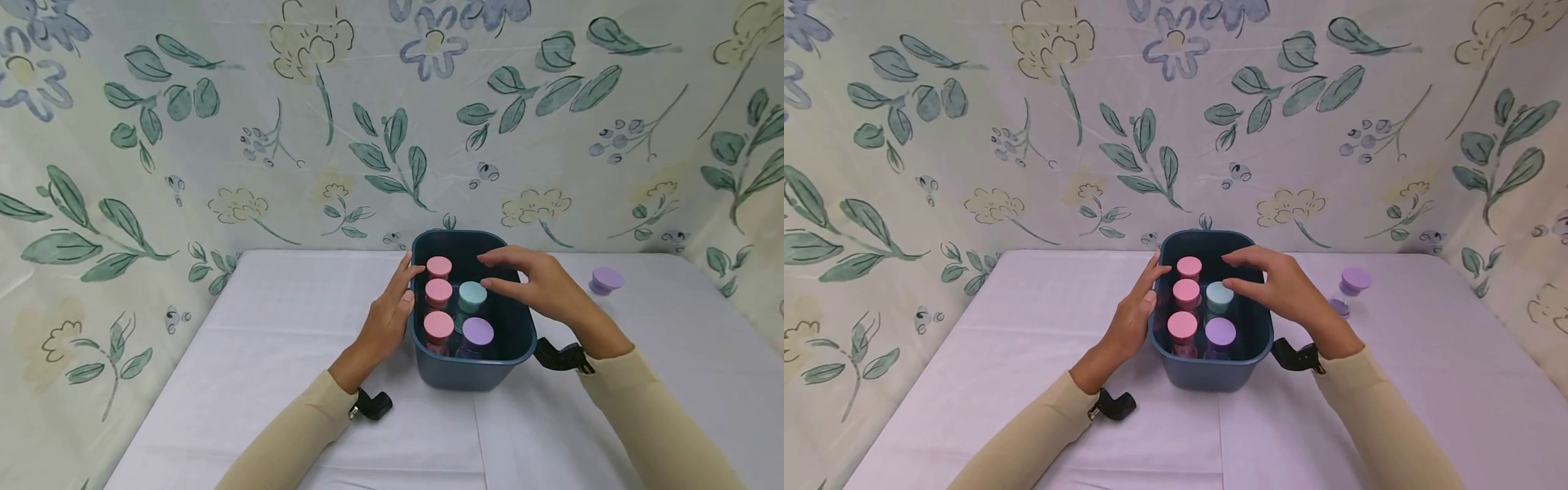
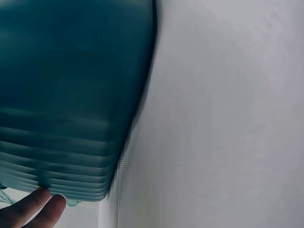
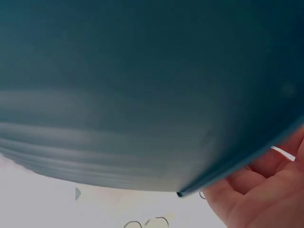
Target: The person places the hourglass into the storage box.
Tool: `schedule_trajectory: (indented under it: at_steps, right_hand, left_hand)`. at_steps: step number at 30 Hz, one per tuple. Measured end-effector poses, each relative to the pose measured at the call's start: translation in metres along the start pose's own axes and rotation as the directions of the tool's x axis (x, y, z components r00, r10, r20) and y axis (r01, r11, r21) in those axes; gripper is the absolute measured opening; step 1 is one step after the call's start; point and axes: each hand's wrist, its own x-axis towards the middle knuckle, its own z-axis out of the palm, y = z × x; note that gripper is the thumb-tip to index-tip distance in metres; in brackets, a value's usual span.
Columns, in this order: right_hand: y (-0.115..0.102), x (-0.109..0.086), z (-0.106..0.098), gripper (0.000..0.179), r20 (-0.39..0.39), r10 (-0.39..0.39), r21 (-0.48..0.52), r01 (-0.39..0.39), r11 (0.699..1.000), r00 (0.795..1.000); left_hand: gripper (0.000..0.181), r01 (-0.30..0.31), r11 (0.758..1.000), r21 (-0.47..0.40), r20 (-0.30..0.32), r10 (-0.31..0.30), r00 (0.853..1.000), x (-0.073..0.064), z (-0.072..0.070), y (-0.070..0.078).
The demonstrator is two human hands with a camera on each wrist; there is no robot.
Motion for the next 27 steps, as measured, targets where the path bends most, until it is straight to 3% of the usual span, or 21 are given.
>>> schedule_trajectory:
  at_steps: [6,13,20,27]
  right_hand:
    - [0.001,-0.008,-0.008,0.042,-0.045,-0.006,0.032,0.007,0.999,0.999]
    - [0.005,-0.016,-0.019,0.046,-0.111,0.062,0.021,-0.060,0.998,0.992]
    - [0.012,-0.028,-0.033,0.048,-0.174,0.184,0.039,-0.180,0.983,0.967]
    - [0.023,-0.037,-0.045,0.048,-0.243,0.233,0.022,-0.235,0.972,0.942]
  left_hand:
    - [0.056,0.007,1.000,0.000,0.002,-0.007,1.000,0.000,0.000,-0.001]
    - [0.051,0.015,1.000,0.001,-0.004,-0.015,1.000,0.000,-0.001,-0.001]
    - [0.055,0.018,1.000,-0.006,0.003,-0.018,1.000,0.000,-0.001,0.000]
    - [0.055,0.009,1.000,-0.010,0.003,-0.009,1.000,0.002,0.000,0.002]
